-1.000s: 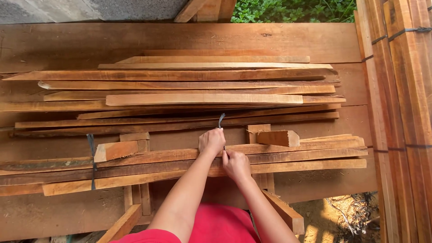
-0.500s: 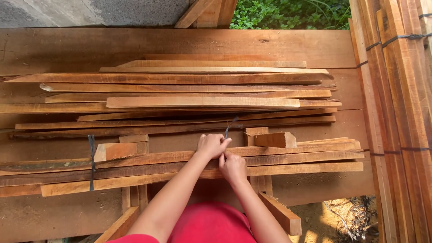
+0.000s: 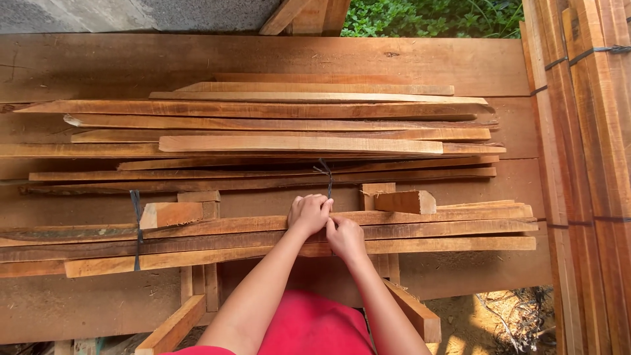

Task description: Bundling several wooden strips together and securing them with wire ties using pliers.

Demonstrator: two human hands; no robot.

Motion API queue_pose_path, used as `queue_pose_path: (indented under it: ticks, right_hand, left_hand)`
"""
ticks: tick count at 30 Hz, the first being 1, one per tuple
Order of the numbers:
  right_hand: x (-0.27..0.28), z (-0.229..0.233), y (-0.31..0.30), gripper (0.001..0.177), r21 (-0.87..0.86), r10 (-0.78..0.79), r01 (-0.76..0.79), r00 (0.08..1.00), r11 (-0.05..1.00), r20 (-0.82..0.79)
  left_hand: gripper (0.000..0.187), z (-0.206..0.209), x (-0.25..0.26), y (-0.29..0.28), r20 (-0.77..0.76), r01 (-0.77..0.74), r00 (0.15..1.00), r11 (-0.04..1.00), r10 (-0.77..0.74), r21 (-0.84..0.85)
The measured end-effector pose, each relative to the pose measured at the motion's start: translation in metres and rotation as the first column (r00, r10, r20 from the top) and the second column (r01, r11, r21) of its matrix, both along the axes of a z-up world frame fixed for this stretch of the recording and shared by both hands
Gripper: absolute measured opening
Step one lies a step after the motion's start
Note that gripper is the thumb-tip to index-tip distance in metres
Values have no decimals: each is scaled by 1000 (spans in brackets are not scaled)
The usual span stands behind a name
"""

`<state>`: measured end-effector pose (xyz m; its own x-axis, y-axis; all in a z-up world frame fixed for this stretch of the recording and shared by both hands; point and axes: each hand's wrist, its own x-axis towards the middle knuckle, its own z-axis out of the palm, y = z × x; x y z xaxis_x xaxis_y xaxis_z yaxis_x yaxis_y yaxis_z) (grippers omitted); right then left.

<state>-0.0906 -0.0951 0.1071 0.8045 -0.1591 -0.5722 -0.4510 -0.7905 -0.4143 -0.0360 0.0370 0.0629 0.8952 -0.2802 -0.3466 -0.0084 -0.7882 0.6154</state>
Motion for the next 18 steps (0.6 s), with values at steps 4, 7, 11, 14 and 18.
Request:
queue_pose_path:
  ticks: [4,7,11,14,18]
  right_hand:
    - [3,-6,-1,38,10,-60,60,998,998,-16]
    - [4,-19,-5,37,18,-126,128,990,992,-56]
    - [4,-29,-8,37,56,-171,175,982,983,-74]
    - [2,-27,-4,37,34,-150,152,988,988,-44]
    - [-2,38,13,39,-31,-119,119,993,992,-5]
  left_hand:
    - [38,-22,20,-5,-385,-12,921,993,57,119]
    - [36,-32,25,-10,-480,-22,872,986,99,164]
    - [36,-19,24,-7,-503,-91,851,986,150,140]
    - [36,-15,25,-10,-501,-96,849,982,166,162]
    - [35,-18,25,-11,-493,-101,853,980,173,169]
